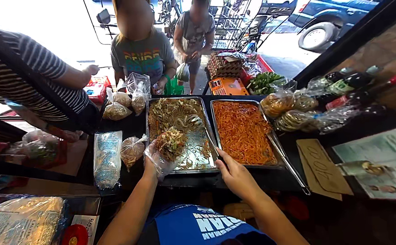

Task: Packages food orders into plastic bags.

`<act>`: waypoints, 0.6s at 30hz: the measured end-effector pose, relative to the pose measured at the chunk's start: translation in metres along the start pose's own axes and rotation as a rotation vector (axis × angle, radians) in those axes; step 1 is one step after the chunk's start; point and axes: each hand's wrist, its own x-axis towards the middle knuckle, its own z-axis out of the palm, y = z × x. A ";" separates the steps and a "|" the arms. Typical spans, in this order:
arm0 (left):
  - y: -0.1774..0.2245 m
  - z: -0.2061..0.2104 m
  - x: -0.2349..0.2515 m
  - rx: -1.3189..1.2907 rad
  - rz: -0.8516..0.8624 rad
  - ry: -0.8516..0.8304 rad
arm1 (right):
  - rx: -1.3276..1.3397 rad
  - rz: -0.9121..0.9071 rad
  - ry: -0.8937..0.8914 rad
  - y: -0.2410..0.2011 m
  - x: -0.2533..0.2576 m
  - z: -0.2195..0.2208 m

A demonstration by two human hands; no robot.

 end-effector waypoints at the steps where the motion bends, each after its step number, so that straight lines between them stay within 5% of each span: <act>1: 0.002 0.000 0.000 -0.011 -0.012 -0.017 | 0.052 0.101 -0.086 0.009 0.004 0.002; 4: 0.016 0.001 0.000 0.056 -0.022 -0.068 | 0.194 0.231 -0.295 0.039 0.012 0.019; 7: 0.032 -0.003 0.007 0.123 -0.097 -0.115 | -0.111 0.212 -0.415 0.048 0.011 0.031; 11: 0.055 -0.010 0.019 0.293 -0.137 -0.304 | -0.459 0.108 -0.273 0.029 0.033 0.003; 14: 0.101 0.026 0.002 0.346 -0.180 -0.374 | -0.262 -0.109 -0.108 0.005 0.099 -0.028; 16: 0.118 0.031 -0.011 0.371 -0.239 -0.242 | 0.044 -0.213 -0.206 -0.012 0.155 -0.033; 18: 0.120 0.020 0.005 0.361 -0.307 -0.334 | 0.313 -0.261 -0.395 -0.023 0.209 -0.018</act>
